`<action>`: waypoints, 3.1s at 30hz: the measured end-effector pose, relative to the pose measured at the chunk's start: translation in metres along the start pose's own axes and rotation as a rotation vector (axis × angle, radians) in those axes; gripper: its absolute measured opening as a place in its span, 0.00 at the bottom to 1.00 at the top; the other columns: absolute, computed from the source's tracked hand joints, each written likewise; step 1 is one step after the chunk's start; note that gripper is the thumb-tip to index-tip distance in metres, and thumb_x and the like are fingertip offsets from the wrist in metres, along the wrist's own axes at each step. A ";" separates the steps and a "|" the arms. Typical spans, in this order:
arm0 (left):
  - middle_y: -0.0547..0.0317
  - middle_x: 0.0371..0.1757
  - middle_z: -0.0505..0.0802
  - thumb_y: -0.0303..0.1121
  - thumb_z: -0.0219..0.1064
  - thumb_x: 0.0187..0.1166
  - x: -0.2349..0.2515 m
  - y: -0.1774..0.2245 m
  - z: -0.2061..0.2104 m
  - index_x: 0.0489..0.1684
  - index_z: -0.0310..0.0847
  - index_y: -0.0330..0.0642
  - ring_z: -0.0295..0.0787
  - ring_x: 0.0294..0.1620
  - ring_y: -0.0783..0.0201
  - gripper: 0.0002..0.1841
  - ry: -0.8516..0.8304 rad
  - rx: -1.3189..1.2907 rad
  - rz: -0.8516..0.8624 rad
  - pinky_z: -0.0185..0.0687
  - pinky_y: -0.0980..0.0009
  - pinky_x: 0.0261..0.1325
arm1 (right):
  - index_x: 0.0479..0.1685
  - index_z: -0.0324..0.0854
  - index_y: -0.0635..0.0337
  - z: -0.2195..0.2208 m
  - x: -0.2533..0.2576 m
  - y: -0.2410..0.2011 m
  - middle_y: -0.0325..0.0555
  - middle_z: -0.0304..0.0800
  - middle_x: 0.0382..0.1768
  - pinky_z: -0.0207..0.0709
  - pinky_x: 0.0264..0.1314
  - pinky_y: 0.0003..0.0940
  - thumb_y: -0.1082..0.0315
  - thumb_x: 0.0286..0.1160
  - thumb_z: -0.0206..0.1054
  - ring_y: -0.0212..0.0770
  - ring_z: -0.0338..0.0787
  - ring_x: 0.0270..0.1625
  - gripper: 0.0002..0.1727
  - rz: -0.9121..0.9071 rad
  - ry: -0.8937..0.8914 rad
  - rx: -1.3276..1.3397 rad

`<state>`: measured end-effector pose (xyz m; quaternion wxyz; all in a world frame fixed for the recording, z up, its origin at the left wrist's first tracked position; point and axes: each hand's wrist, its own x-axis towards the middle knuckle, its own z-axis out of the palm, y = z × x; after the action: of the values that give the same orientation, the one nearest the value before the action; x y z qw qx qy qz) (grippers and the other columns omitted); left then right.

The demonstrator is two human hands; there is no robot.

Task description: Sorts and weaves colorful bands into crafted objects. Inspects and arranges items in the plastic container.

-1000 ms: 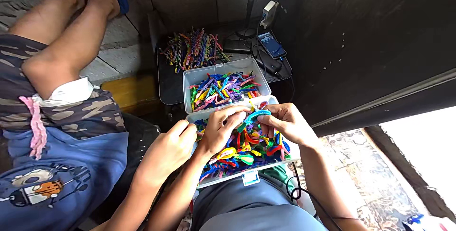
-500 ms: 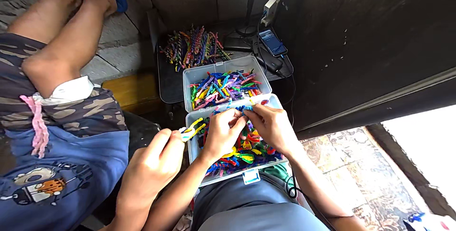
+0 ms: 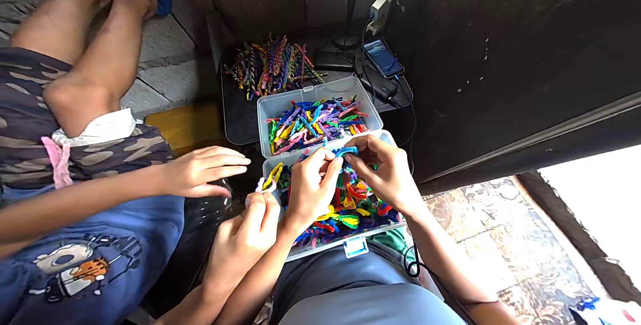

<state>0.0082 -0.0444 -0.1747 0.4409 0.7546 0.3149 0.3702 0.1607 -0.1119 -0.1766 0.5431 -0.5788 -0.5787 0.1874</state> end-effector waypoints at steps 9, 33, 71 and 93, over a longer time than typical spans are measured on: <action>0.69 0.23 0.89 0.32 0.72 0.78 0.002 -0.019 -0.007 0.40 0.85 0.40 0.84 0.23 0.81 0.05 -0.169 0.057 0.049 0.80 0.83 0.28 | 0.39 0.92 0.67 0.004 -0.003 -0.003 0.51 0.91 0.36 0.82 0.39 0.24 0.76 0.69 0.69 0.37 0.89 0.35 0.07 -0.239 0.100 -0.384; 0.60 0.46 0.90 0.25 0.56 0.87 0.017 -0.009 -0.014 0.57 0.82 0.30 0.86 0.39 0.79 0.12 -0.161 -0.181 -0.032 0.85 0.80 0.46 | 0.34 0.95 0.57 -0.046 0.001 -0.004 0.48 0.95 0.45 0.81 0.56 0.44 0.77 0.68 0.67 0.50 0.90 0.53 0.10 -0.410 -0.205 -0.558; 0.59 0.33 0.95 0.21 0.51 0.88 0.011 0.006 -0.011 0.58 0.76 0.34 0.92 0.26 0.72 0.10 -0.448 -0.589 -0.300 0.90 0.79 0.34 | 0.48 0.88 0.64 -0.017 0.004 0.011 0.42 0.92 0.42 0.86 0.49 0.21 0.66 0.76 0.70 0.26 0.91 0.42 0.11 0.000 -0.010 -0.059; 0.61 0.41 0.96 0.24 0.48 0.91 0.012 0.010 -0.005 0.56 0.75 0.33 0.96 0.35 0.70 0.11 -0.425 -0.562 -0.300 0.93 0.74 0.43 | 0.36 0.84 0.61 0.002 0.002 -0.001 0.33 0.87 0.26 0.78 0.33 0.13 0.68 0.76 0.69 0.16 0.83 0.27 0.05 0.083 0.204 -0.012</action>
<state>0.0114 -0.0367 -0.1604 0.7353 0.6098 0.2095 0.2088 0.1588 -0.1096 -0.1760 0.5877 -0.6215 -0.4968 0.1464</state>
